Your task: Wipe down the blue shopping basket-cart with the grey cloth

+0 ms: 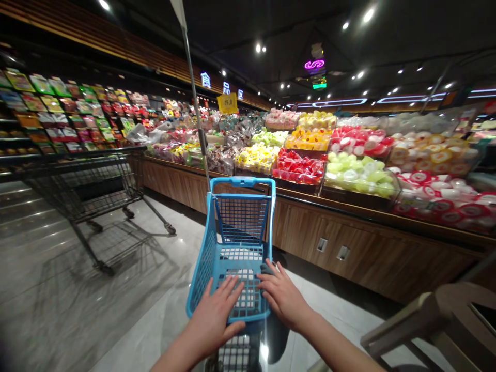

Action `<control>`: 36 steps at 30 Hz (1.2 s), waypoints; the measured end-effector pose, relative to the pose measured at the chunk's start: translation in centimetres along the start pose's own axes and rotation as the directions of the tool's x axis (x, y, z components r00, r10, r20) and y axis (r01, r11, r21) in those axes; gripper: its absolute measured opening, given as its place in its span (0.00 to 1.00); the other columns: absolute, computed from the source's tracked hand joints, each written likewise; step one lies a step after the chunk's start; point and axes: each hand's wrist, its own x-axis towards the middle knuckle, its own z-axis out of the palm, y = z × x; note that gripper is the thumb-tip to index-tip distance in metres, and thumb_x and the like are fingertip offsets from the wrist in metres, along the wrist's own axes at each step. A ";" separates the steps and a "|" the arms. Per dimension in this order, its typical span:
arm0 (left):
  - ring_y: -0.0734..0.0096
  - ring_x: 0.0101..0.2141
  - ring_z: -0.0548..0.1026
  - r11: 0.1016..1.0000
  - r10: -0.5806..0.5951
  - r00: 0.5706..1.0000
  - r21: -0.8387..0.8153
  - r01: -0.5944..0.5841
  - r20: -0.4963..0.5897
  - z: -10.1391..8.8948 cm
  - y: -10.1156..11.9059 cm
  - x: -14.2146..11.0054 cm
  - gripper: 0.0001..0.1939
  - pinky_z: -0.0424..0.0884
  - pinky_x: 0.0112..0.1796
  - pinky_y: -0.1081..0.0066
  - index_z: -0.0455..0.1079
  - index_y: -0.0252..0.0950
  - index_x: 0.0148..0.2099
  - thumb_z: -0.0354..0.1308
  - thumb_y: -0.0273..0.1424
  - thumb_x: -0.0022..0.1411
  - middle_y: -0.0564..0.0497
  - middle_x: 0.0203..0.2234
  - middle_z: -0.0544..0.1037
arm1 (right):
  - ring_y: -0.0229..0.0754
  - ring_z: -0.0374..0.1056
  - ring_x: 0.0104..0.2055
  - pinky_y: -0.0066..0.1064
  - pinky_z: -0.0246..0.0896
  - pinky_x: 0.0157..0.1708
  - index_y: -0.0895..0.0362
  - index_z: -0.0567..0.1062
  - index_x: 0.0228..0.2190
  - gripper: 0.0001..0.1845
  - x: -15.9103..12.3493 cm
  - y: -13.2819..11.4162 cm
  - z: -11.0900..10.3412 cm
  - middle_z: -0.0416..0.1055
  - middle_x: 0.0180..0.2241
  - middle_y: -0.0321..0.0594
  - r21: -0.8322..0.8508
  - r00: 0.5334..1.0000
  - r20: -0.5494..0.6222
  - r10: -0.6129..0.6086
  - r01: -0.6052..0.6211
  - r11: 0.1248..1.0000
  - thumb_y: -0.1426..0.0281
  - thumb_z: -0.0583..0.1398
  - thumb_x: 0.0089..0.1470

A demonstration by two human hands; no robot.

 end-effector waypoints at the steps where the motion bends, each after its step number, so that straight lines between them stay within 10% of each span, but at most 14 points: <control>1: 0.46 0.66 0.49 1.000 0.012 1.000 0.029 -0.012 -0.014 -0.4 -0.9 -0.3 0.42 0.41 0.60 0.34 0.49 0.44 0.69 0.49 0.58 0.59 0.44 0.67 0.50 | 0.51 0.38 0.70 0.61 0.33 0.65 0.52 0.72 0.50 0.18 0.0 -0.1 -0.2 0.67 0.58 0.42 -0.015 1.000 0.012 -0.008 0.008 1.000 0.63 0.48 0.66; 6: 0.44 0.65 0.51 0.995 0.062 0.998 0.078 -0.061 -0.023 -2.1 -4.1 -1.8 0.39 0.36 0.60 0.32 0.58 0.45 0.65 0.45 0.61 0.60 0.43 0.65 0.58 | 0.50 0.42 0.69 0.58 0.28 0.66 0.52 0.72 0.49 0.16 0.9 0.5 -1.7 0.70 0.54 0.41 -0.061 0.991 0.075 -0.108 0.113 0.992 0.64 0.51 0.65; 15: 0.41 0.64 0.53 0.999 -0.014 0.999 0.045 0.016 -0.045 -2.1 -2.1 -1.4 0.38 0.30 0.58 0.30 0.65 0.46 0.61 0.46 0.63 0.57 0.45 0.62 0.65 | 0.49 0.43 0.69 0.58 0.31 0.66 0.52 0.74 0.44 0.17 5.0 4.5 -3.0 0.71 0.54 0.40 -0.029 0.997 0.042 -0.061 0.063 0.998 0.63 0.47 0.67; 27: 0.41 0.62 0.58 0.995 -0.078 0.992 0.052 0.084 -0.103 -1.1 -2.2 -1.4 0.39 0.29 0.59 0.32 0.65 0.43 0.61 0.49 0.62 0.56 0.42 0.60 0.68 | 0.53 0.41 0.69 0.61 0.36 0.64 0.50 0.70 0.53 0.18 -1.0 -0.9 0.9 0.68 0.57 0.42 0.006 0.997 0.035 -0.066 0.066 0.998 0.65 0.50 0.65; 36: 0.41 0.60 0.62 1.000 0.004 0.994 -0.017 -0.006 -0.111 -0.6 -1.4 -1.0 0.30 0.23 0.57 0.32 0.76 0.49 0.47 0.53 0.62 0.53 0.47 0.52 0.76 | 0.50 0.46 0.68 0.59 0.34 0.65 0.52 0.75 0.43 0.16 1.7 1.4 -2.5 0.71 0.54 0.39 -0.066 0.991 0.109 -0.071 0.079 0.995 0.65 0.49 0.66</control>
